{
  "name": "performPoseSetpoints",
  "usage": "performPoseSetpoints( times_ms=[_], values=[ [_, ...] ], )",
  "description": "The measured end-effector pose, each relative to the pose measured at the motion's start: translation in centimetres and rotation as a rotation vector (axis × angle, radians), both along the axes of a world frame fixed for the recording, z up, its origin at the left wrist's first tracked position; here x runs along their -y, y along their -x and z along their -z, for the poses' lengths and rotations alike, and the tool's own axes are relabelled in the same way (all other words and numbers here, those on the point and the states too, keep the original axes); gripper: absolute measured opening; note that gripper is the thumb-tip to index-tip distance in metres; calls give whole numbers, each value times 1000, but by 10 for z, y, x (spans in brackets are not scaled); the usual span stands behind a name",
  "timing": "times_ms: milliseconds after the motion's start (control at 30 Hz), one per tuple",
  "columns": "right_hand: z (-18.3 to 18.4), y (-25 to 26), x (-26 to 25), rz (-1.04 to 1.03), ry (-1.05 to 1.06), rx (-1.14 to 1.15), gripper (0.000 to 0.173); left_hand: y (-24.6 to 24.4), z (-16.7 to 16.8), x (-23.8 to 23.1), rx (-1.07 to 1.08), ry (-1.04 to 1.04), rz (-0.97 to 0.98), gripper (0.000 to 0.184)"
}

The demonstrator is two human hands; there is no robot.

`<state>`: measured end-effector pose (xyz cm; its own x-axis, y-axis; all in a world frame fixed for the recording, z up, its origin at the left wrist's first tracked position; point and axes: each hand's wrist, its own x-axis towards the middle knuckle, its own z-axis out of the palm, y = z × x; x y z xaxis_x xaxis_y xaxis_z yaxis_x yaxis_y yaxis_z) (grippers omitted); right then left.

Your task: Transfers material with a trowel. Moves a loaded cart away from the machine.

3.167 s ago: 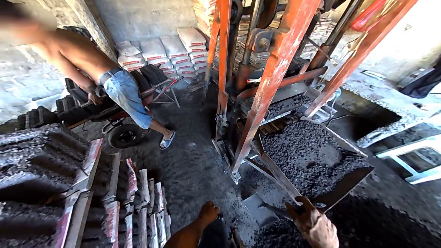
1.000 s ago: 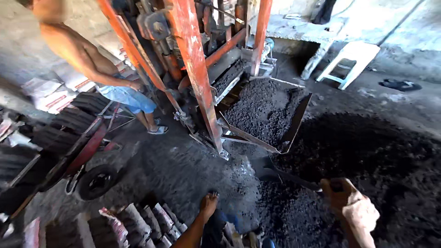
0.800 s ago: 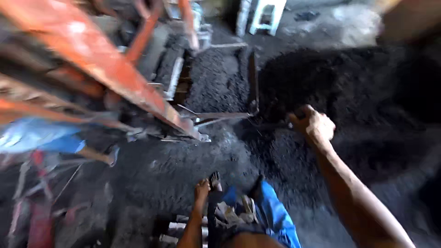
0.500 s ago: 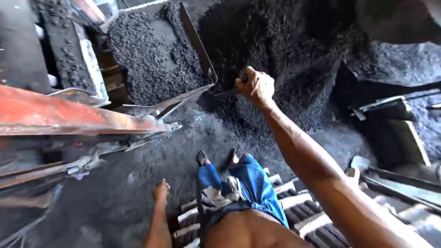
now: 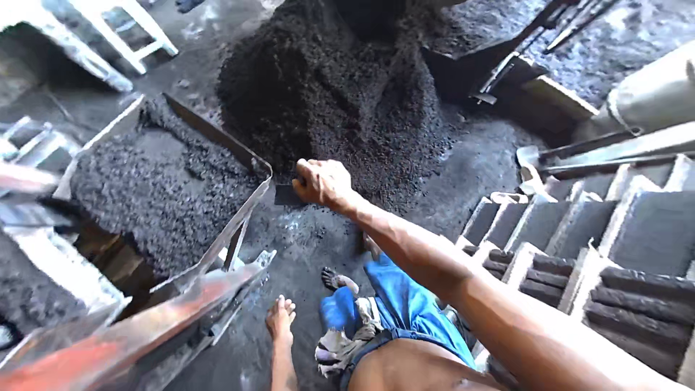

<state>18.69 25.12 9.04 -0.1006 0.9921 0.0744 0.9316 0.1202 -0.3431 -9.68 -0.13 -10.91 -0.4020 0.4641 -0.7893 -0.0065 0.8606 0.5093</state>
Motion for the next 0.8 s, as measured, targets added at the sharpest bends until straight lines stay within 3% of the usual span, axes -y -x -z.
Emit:
performPoseSetpoints(
  times_ms=[267,533,633,800],
  values=[
    [14,-49,3,-43,92,-190,30,-66,-29,-38,-71,70,223,46],
    [23,-107,-5,-45,146,-329,30,-89,-14,-83,-177,118,515,51],
    [27,-125,-2,-17,141,-364,29,-146,-40,-134,-141,126,508,50],
    [33,-141,1,24,104,-390,26,-220,-52,-194,-20,-24,460,49]
  ],
)
